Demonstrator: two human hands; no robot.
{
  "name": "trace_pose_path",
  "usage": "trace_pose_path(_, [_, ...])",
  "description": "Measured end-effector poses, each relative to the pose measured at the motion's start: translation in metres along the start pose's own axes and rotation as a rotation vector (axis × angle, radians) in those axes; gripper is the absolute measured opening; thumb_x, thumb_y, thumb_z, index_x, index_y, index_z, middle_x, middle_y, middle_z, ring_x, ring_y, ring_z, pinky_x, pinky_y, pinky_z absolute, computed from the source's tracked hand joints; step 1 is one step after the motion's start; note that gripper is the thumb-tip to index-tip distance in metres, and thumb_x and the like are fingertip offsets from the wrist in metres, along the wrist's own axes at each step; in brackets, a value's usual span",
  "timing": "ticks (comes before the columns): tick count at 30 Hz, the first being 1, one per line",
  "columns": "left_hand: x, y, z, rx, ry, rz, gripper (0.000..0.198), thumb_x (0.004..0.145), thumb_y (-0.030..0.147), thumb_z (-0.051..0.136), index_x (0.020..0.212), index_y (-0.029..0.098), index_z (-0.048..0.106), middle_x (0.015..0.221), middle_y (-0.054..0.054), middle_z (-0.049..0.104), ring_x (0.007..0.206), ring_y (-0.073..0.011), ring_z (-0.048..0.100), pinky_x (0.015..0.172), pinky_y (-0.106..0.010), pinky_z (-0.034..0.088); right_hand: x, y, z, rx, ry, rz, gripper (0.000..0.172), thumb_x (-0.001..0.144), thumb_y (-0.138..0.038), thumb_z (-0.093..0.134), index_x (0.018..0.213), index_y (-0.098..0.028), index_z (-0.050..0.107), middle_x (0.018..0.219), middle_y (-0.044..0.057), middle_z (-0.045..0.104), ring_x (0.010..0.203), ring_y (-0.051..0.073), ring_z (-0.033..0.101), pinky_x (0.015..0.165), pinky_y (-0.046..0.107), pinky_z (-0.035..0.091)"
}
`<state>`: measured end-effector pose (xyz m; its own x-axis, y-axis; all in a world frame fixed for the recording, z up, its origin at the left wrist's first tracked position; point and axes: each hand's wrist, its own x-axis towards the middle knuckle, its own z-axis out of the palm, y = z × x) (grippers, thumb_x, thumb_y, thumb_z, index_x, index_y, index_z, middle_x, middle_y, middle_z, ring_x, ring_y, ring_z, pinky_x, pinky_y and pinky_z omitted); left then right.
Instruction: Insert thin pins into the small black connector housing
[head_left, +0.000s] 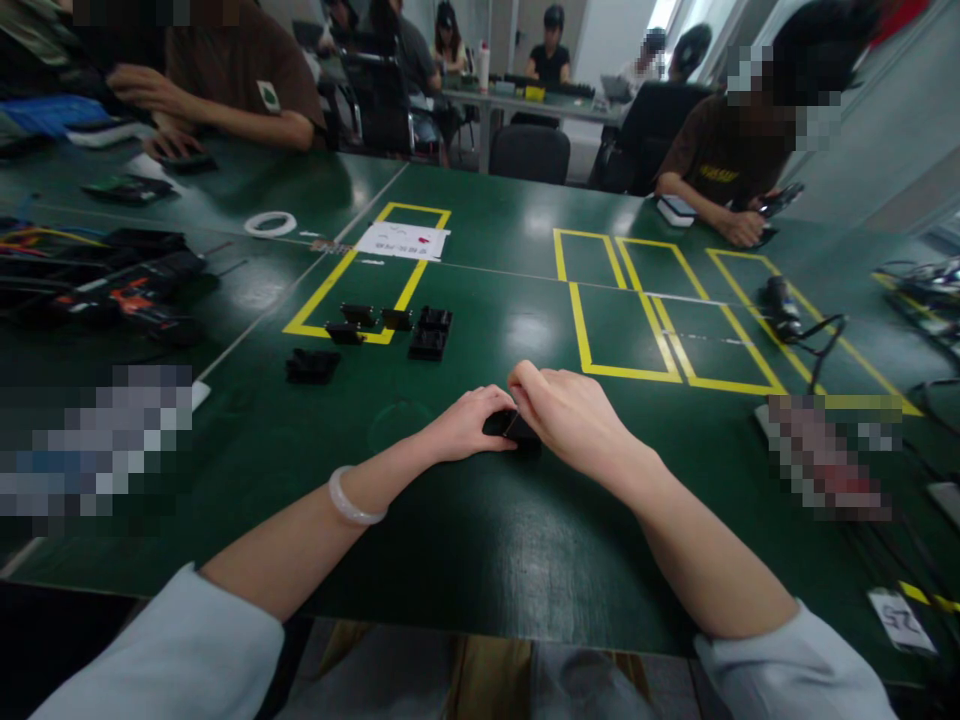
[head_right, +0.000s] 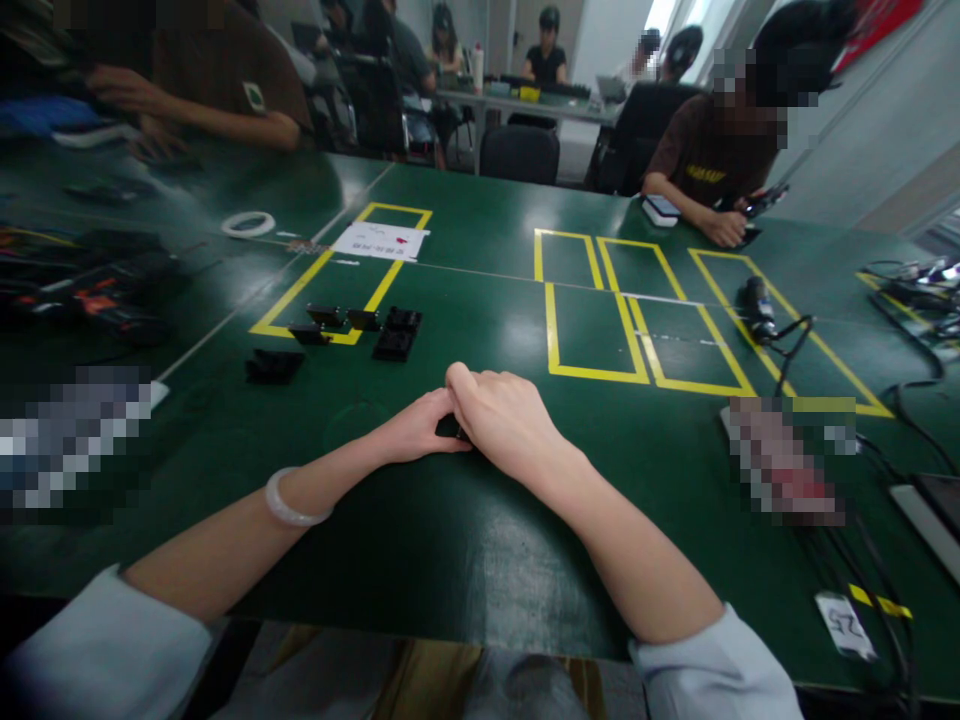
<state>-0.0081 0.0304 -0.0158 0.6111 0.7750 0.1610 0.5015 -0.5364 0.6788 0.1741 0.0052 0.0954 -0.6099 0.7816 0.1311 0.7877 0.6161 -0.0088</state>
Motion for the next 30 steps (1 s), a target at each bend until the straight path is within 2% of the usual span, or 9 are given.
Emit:
trace_pose_path(4, [0.0004,0.0004,-0.0002,0.005,-0.001,0.004,0.041,0.075,0.038,0.076,0.108,0.019,0.062,0.117,-0.007,0.062,0.111,-0.0277,0.056,0.097,-0.041,0.043,-0.0004,-0.0005,-0.0014,0.061,-0.003,-0.013,0.025,0.098,-0.024,0.029,0.107,-0.016,0.051,0.082,0.004,0.068,0.071,0.015,0.061,0.061,0.026,0.029])
trace_pose_path(10, [0.0005,0.0004,-0.001,0.018,-0.009,0.004,0.039,0.076,0.038,0.076,0.108,0.019,0.064,0.112,-0.006,0.063,0.107,-0.0274,0.058,0.094,-0.041,0.045,0.001,-0.0009,-0.0021,0.005,-0.011,0.028,0.032,0.101,-0.037,0.028,0.101,-0.017,0.053,0.08,0.005,0.068,0.067,0.016,0.061,0.059,0.027,0.026])
trace_pose_path(13, [0.0003,0.0003,-0.0005,0.013,-0.002,0.009,0.04,0.076,0.038,0.076,0.108,0.019,0.063,0.113,-0.006,0.063,0.108,-0.0272,0.057,0.094,-0.04,0.044,0.0012,-0.0008,-0.0015,-0.014,-0.012,0.029,0.03,0.1,-0.03,0.026,0.098,-0.017,0.053,0.077,0.004,0.067,0.065,0.016,0.06,0.057,0.027,0.025])
trace_pose_path(17, [0.0004,-0.0007,0.0008,0.003,0.004,0.016,0.041,0.077,0.038,0.075,0.11,0.019,0.062,0.118,-0.007,0.062,0.113,-0.0275,0.055,0.098,-0.04,0.043,-0.0002,-0.0022,-0.0034,0.07,-0.017,0.013,0.025,0.098,-0.024,0.029,0.108,-0.016,0.051,0.087,0.005,0.069,0.073,0.015,0.062,0.061,0.026,0.03])
trace_pose_path(20, [0.0006,-0.0012,0.001,0.011,0.002,0.018,0.042,0.077,0.038,0.076,0.111,0.019,0.062,0.116,-0.006,0.062,0.112,-0.0273,0.056,0.098,-0.041,0.043,-0.0006,-0.0032,-0.0044,0.081,-0.025,0.02,0.026,0.099,-0.029,0.03,0.11,-0.016,0.05,0.088,0.006,0.07,0.075,0.016,0.062,0.062,0.026,0.031])
trace_pose_path(24, [0.0005,0.0004,-0.0001,0.02,-0.008,-0.002,0.038,0.077,0.038,0.075,0.108,0.02,0.064,0.109,-0.005,0.063,0.106,-0.0269,0.058,0.093,-0.04,0.045,0.0003,-0.0022,-0.0016,-0.011,-0.024,0.032,0.034,0.101,-0.038,0.027,0.1,-0.017,0.054,0.079,0.005,0.069,0.067,0.016,0.06,0.059,0.027,0.026])
trace_pose_path(27, [0.0005,0.0015,-0.0007,0.021,-0.003,0.004,0.039,0.076,0.038,0.076,0.107,0.019,0.063,0.112,-0.005,0.063,0.108,-0.0274,0.057,0.094,-0.04,0.044,0.0006,-0.0005,0.0013,-0.036,-0.001,0.029,0.032,0.101,-0.031,0.025,0.099,-0.017,0.054,0.076,0.005,0.068,0.063,0.015,0.058,0.057,0.028,0.024])
trace_pose_path(30, [0.0006,0.001,-0.0004,0.021,0.0,0.014,0.04,0.076,0.038,0.076,0.108,0.019,0.062,0.117,-0.006,0.062,0.112,-0.0276,0.056,0.097,-0.04,0.043,0.0,-0.0004,0.0007,0.016,0.015,0.008,0.028,0.099,-0.025,0.026,0.104,-0.017,0.053,0.079,0.004,0.068,0.066,0.015,0.058,0.059,0.027,0.027])
